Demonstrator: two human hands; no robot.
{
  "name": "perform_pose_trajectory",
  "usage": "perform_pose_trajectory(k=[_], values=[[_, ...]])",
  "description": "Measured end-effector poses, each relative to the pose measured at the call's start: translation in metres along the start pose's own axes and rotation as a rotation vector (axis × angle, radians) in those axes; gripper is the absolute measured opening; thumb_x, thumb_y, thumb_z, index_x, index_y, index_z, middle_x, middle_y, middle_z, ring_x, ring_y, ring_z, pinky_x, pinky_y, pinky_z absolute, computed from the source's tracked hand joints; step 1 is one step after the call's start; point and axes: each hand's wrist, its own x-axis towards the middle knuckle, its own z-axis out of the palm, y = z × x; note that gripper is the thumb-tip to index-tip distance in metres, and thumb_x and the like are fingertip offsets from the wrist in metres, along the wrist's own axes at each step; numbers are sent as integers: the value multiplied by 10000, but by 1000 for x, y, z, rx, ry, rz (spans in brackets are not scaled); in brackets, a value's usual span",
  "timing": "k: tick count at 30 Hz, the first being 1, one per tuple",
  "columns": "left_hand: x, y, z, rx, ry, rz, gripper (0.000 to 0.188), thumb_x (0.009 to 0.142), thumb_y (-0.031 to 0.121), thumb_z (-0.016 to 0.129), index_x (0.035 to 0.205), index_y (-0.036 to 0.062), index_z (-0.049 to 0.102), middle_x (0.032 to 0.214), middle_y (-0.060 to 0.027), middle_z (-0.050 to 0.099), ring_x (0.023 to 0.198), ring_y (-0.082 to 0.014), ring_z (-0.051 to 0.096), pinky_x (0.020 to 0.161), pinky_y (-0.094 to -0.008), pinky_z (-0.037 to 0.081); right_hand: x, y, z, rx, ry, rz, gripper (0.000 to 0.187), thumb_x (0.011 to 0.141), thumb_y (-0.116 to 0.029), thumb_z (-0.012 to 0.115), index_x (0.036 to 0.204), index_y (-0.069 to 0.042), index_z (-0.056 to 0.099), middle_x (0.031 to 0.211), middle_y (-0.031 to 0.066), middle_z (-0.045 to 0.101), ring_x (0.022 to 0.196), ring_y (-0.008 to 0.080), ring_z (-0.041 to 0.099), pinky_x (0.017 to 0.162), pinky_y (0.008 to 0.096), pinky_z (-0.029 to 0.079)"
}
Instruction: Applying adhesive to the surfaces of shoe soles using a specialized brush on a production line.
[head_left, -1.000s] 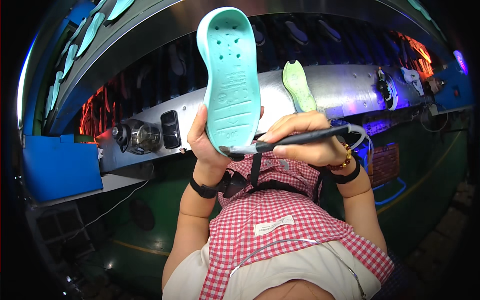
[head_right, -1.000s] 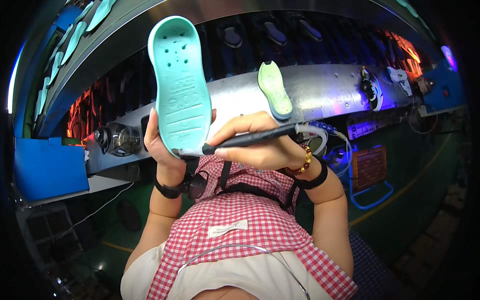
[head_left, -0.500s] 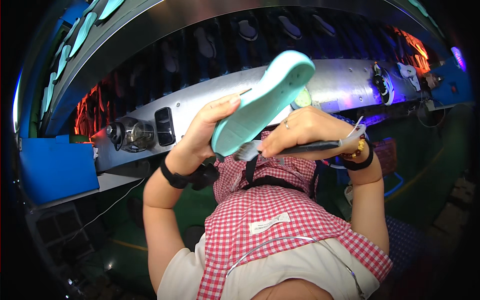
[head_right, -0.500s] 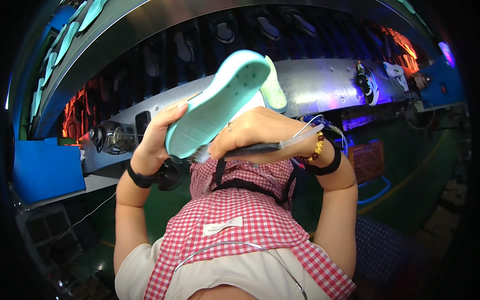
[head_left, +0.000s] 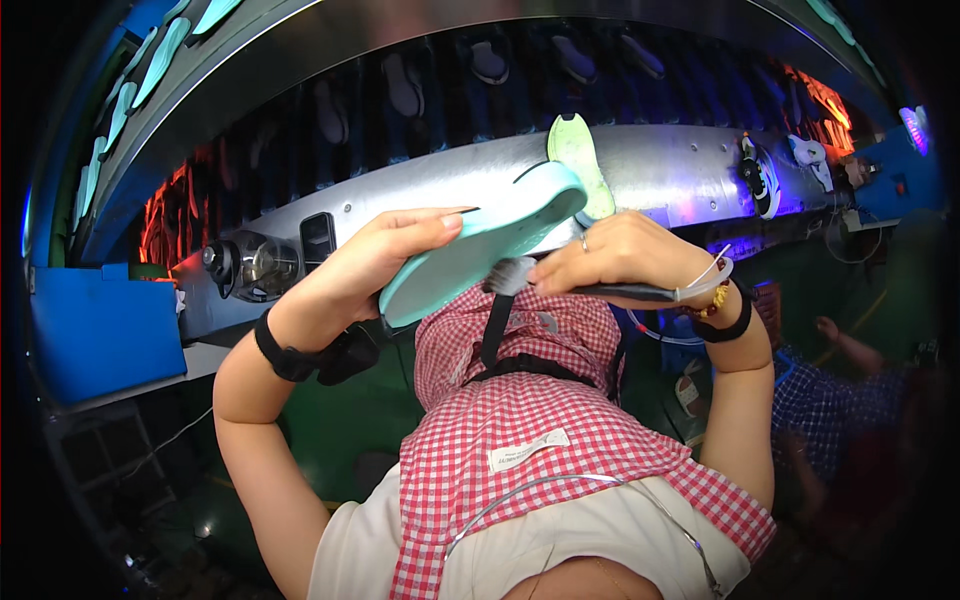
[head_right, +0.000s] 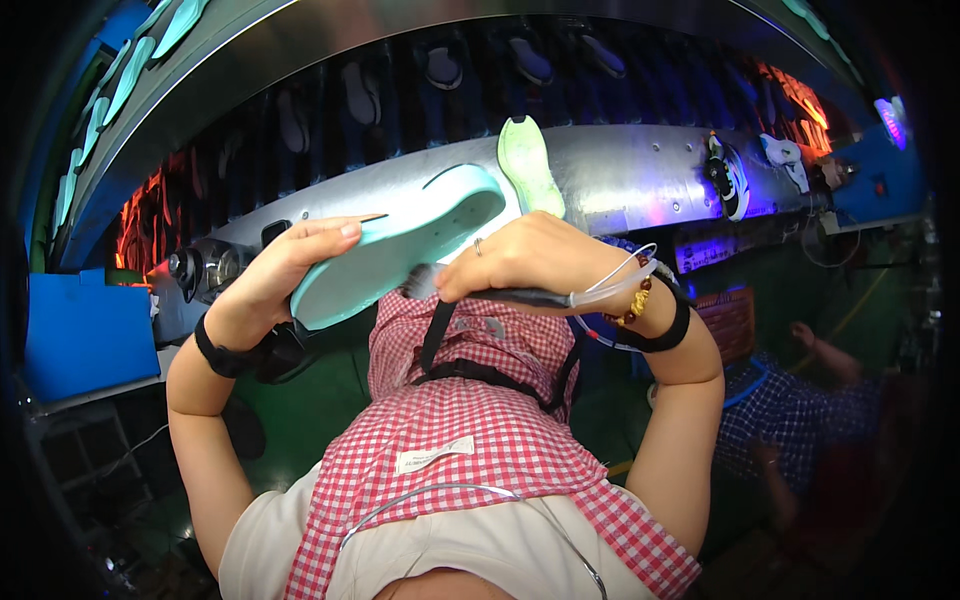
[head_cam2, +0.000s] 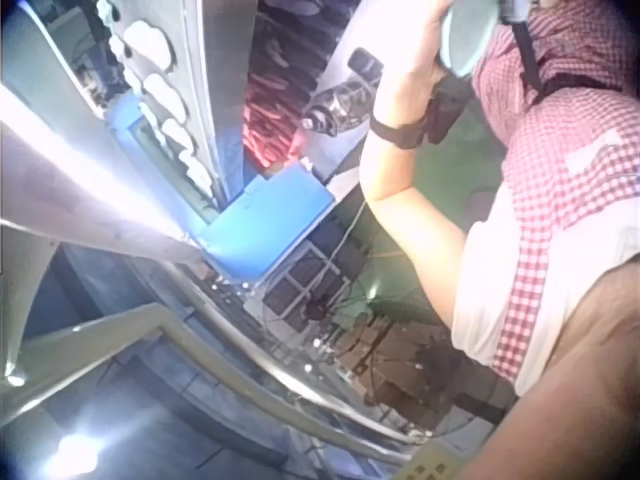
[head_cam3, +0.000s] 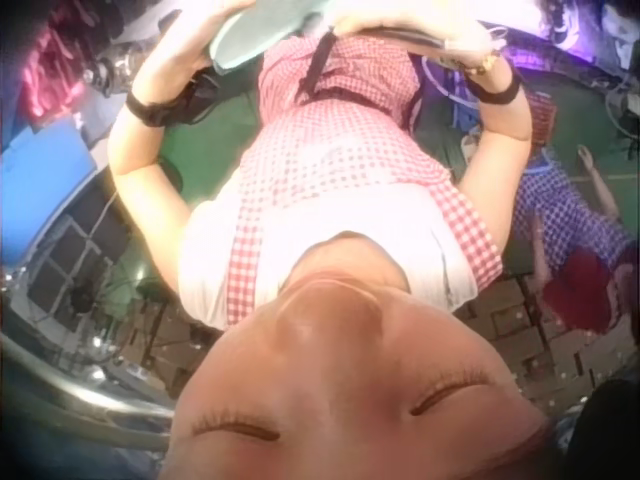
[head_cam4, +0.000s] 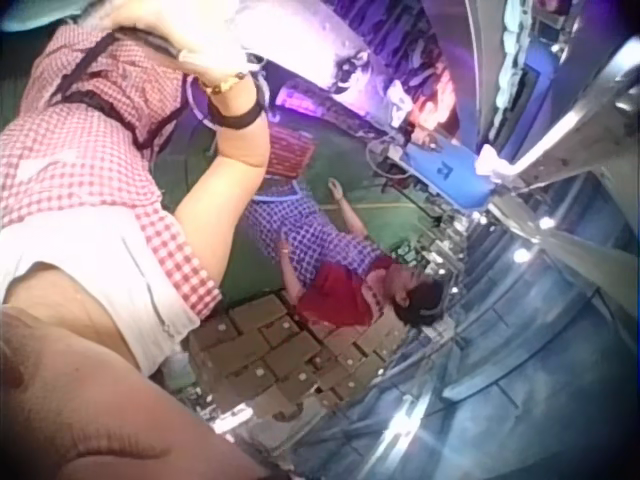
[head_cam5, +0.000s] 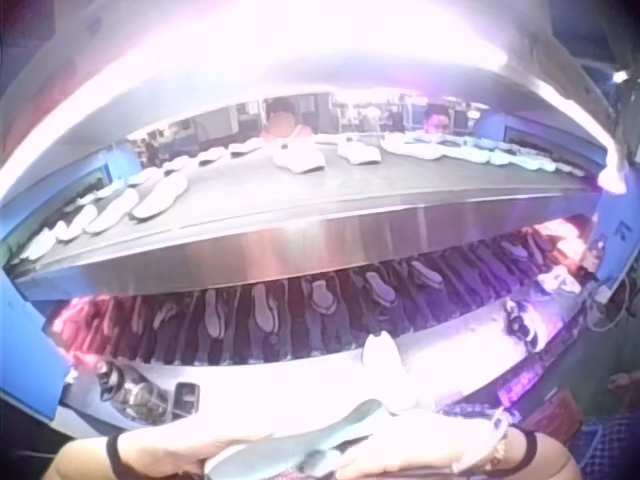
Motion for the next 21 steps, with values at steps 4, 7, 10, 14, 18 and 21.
perform_pose_trajectory(k=[4, 7, 10, 14, 18, 21], values=[[-1, -6, -3, -56, 61, 48, 421, 836, 267, 538, 1161, 4, 496, 1016, -87, 579, 852, -111, 566, 724, -217, 455, -5, 10, 1, -3, 100, 14, 201, 713, -49, 610, 914, -31, 610, 924, 115, 631, 846, 255, 614, 733, 310, 486], [3, -14, -10, -110, 72, 90, 426, 838, 255, 533, 1176, 1, 479, 1030, -91, 572, 857, -113, 569, 729, -221, 459, -8, 19, 5, -2, 236, 27, 183, 711, -25, 629, 894, -15, 622, 890, 122, 639, 829, 243, 626, 725, 308, 496], [15, -26, -16, -202, 41, 126, 427, 847, 230, 515, 1190, -16, 451, 1036, -102, 566, 869, -128, 574, 747, -232, 468, -17, 15, 2, 177, 54, 294, 210, 725, -74, 646, 920, -1, 623, 890, 133, 636, 851, 214, 616, 764, 284, 475], [38, -41, 3, -543, -32, 179, 406, 864, 200, 467, 1181, -48, 417, 1040, -146, 559, 890, -185, 586, 775, -280, 488, -5, 6, 16, 517, 364, 307, 247, 734, -71, 645, 968, 2, 621, 882, 106, 643, 831, 139, 593, 740, 252, 467], [53, -60, 6, -804, -98, 155, 407, 859, 210, 451, 1163, -59, 411, 1035, -191, 551, 908, -260, 588, 779, -375, 510, -1, 40, 40, 613, 610, 391, 175, 756, -56, 605, 911, 21, 630, 788, 88, 635, 650, 102, 587, 609, 209, 468], [54, -65, 4, -820, -67, 160, 404, 859, 205, 443, 1163, -59, 408, 1028, -192, 553, 900, -276, 593, 755, -399, 521, -7, 59, 38, 394, 849, 378, 151, 777, -50, 580, 903, 21, 625, 717, 75, 624, 572, 87, 568, 545, 190, 447]])
